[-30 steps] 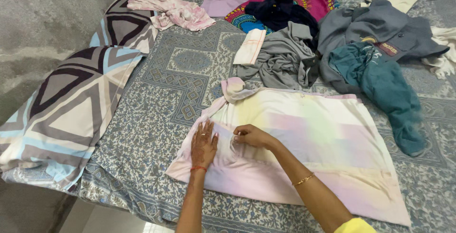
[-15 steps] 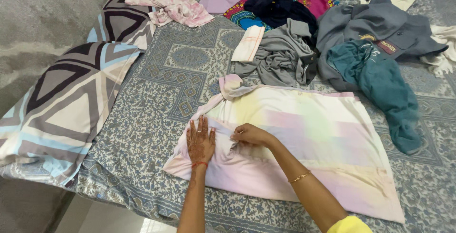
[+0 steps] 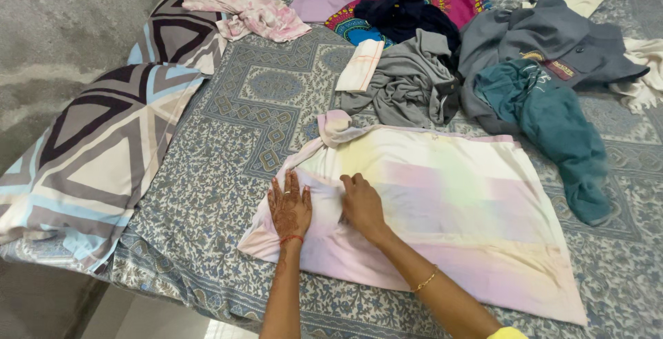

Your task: The person folds two shirts on a bed, smoothing the fabric by hand and carefully aligning the edges into rectangular shapes.

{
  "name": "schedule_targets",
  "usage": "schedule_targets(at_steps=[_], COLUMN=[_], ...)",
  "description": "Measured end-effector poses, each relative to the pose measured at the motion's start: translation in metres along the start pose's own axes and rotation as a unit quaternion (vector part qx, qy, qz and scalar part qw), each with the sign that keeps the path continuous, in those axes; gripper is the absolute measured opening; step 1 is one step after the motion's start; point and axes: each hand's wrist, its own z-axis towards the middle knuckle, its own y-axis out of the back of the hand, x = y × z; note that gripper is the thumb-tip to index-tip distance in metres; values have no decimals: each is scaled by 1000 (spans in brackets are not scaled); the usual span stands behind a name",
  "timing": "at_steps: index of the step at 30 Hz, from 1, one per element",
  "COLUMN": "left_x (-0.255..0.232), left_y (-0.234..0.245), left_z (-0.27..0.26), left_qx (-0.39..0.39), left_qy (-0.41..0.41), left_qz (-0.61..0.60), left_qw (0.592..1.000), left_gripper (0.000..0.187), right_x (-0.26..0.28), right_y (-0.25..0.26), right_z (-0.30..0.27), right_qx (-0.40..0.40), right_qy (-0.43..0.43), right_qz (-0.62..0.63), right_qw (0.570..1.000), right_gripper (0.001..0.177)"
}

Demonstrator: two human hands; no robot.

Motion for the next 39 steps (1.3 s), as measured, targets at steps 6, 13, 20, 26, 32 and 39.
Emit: schedule_targets(at_steps=[6,13,20,26,32,39], left_x=[2,3,15,53,77,103], left_y=[-4,5,60,95,92,73], left_z=[1,-9,-47,-47,-33,-37], left_qx=[8,-31,-110,-17,96,43], left_qy=[-2,-17,116,266,252,245], left_qz=[10,-20,-35,28,-41,-155], left_qw=[1000,999,987,963,962,956], left_gripper=[63,60,48,42,42,26], right_x=[6,-5,-8,1,1,25], right_y=[-21,-21,-13,-42,-96,-99], right_z=[-29,-5,75,142,185,199], right_qx=[-16,100,42,91,111,79], right_qy=[181,105,14,-5,5,18], right_qz=[-19,41,176,114,-23,74], right_qw=[983,989,983,989,993,994], right_gripper=[51,43,23,24,32,20])
